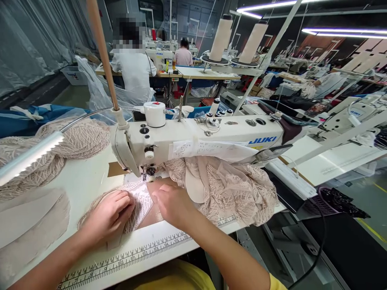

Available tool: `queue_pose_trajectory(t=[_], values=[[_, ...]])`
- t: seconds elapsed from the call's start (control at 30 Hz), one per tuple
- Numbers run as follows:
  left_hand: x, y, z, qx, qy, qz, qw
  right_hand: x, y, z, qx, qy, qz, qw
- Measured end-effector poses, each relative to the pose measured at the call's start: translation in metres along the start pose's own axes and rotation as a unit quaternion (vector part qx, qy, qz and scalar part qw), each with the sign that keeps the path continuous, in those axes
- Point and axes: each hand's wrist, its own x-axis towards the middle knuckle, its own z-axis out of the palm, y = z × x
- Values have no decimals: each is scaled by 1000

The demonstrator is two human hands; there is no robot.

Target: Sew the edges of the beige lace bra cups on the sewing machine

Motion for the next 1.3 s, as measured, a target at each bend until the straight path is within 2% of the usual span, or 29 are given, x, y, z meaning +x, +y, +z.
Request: queue_pose_trajectory(t=[0.27, 0.4, 0.53, 0.63, 0.77, 0.87, 1.03, 1.3], values=[[-2, -1, 7, 30, 3, 32, 999, -20, -8, 16, 46, 7, -38, 998], [-3, -3, 9, -13, 8, 29, 999, -22, -7, 18, 55, 25, -33, 998], [-3, -4, 4, -50, 3, 19, 999, -21, -7, 18, 43, 43, -23, 998], [-4, -5, 3, -52, -8, 20, 998, -20, -9, 22, 0, 26, -35, 999], [-5, -8, 6, -6, -10, 40, 999, -22, -13, 27, -52, -16, -60, 997], [-5, -9, 9, 36, -8, 91, 995, -24, -13, 28, -54, -30, -59, 996], [-3, -9, 13, 110, -38, 147, 982, -26, -12, 29, -37, -28, -58, 997], [-3, -8, 18, 162, -18, 138, 977, -26, -12, 29, -26, 7, -65, 998]])
